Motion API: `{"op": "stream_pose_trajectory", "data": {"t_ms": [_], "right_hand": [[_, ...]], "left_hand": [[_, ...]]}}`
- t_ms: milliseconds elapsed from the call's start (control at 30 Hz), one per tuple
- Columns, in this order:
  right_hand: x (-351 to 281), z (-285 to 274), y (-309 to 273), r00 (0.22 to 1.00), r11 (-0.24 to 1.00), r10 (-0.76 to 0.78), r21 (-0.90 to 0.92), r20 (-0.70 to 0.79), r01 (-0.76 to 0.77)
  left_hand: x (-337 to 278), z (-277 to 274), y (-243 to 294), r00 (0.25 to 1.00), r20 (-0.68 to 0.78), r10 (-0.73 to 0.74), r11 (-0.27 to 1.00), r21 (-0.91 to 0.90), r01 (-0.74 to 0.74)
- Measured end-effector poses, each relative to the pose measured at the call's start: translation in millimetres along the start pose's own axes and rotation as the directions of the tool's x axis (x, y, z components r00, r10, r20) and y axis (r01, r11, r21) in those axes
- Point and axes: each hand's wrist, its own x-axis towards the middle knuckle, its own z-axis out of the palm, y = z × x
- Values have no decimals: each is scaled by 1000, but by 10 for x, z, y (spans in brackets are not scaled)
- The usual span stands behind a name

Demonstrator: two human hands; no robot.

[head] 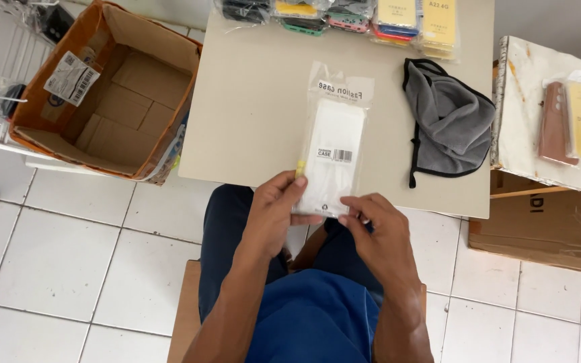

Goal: The person picks up several packaged phone cases one at a time and wipes their plastic packaging with a cloth before placing them back on the table.

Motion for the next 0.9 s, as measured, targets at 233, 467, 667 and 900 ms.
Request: {"op": "stream_pose_trajectory", "data": {"t_ms": [233, 467, 667, 900], "right_hand": [[254, 304, 599, 998, 998, -63, -1, 23, 63], [376, 339, 752, 988, 988, -154, -6, 3, 154], [434, 338, 718, 978, 979, -202, -9, 57, 203], [448, 324, 896, 965, 970, -238, -30, 110, 242]], "left_hand": [[430, -82, -132, 999, -6, -39, 959, 282, 39], [388, -219, -23, 805, 499, 323, 327, 739, -589], [943, -434, -621, 778, 603, 176, -163, 797, -581], [1063, -579, -912, 733, 640, 230, -273, 766, -583]]}}
